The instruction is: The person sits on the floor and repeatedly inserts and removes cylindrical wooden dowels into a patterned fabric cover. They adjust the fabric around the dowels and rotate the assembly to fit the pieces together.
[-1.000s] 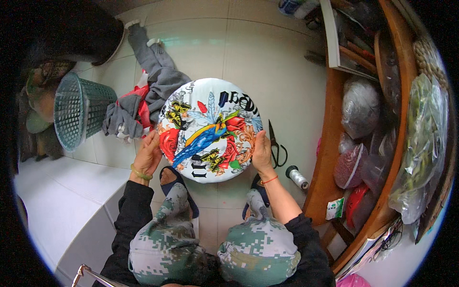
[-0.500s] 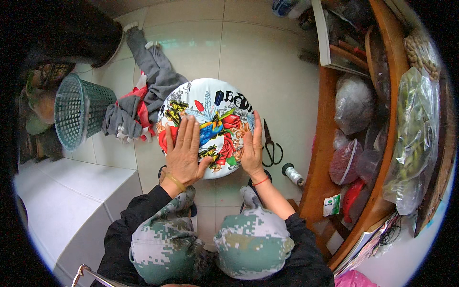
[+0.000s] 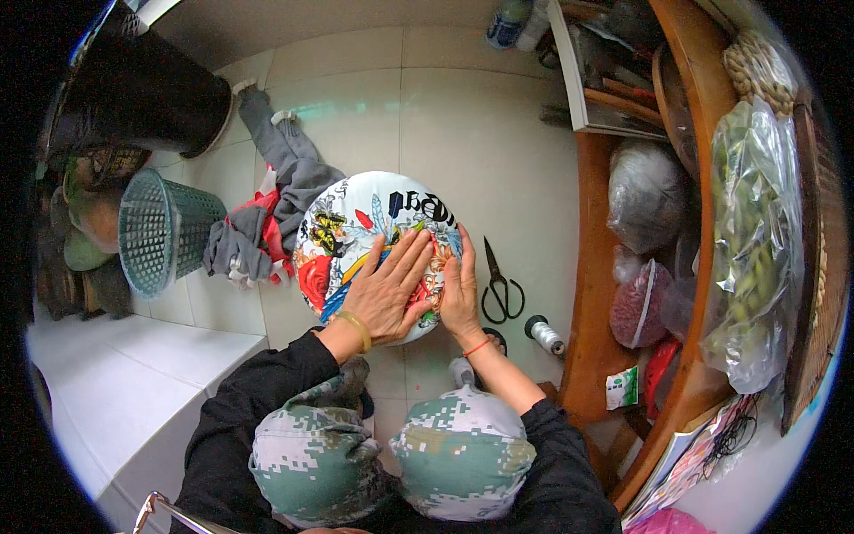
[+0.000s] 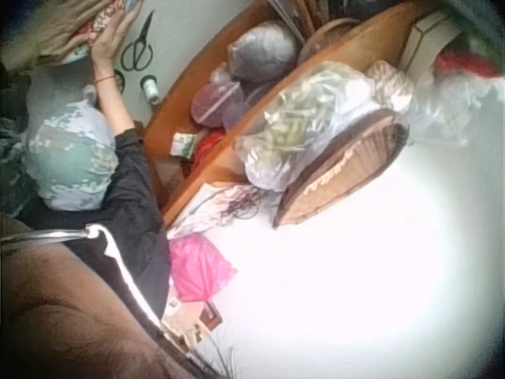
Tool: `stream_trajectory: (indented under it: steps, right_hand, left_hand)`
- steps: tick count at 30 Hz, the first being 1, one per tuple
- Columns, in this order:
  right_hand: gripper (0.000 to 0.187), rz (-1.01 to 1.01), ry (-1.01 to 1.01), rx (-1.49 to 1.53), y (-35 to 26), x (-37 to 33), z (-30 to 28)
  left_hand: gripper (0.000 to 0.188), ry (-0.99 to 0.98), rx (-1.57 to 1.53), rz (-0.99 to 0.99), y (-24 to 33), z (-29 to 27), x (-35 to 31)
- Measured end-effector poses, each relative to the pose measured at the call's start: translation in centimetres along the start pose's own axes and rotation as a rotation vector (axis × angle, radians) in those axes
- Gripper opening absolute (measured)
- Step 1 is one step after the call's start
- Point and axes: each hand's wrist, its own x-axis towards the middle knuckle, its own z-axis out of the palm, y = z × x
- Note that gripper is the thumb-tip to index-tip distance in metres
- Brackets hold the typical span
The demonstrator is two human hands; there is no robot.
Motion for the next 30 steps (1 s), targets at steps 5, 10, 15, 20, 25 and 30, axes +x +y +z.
stream_trajectory:
  steps: [5, 10, 15, 20, 25, 30]
  right_hand:
    - [0.065, 0.023, -0.011, 0.004, 0.6, -0.3, -0.2]
    - [0.070, 0.059, -0.037, -0.004, 1.6, -1.0, -0.9]
    - [0.077, 0.130, -0.011, -0.116, -0.1, -0.3, -2.0]
    - [0.073, -0.271, 0.193, -0.837, -6.7, 2.6, -1.2]
    - [0.080, -0.522, -0.348, -1.148, -9.0, 6.5, 6.0]
    - [0.084, -0.555, -0.559, -1.110, -5.8, 8.0, 9.7]
  left_hand:
    - [0.082, 0.035, -0.035, 0.084, 0.3, 0.5, 3.2]
    - [0.071, 0.066, 0.046, 0.139, -0.1, 1.5, 6.0]
    - [0.065, -0.019, -0.195, 0.180, -0.4, 0.8, 9.1]
    - [0.061, 0.445, -0.319, -0.159, -4.2, -2.6, 5.2]
    - [0.049, 0.611, -0.090, -0.607, -11.9, -1.4, -0.6]
    - [0.038, 0.572, -0.285, -0.718, -13.4, 1.8, -1.8]
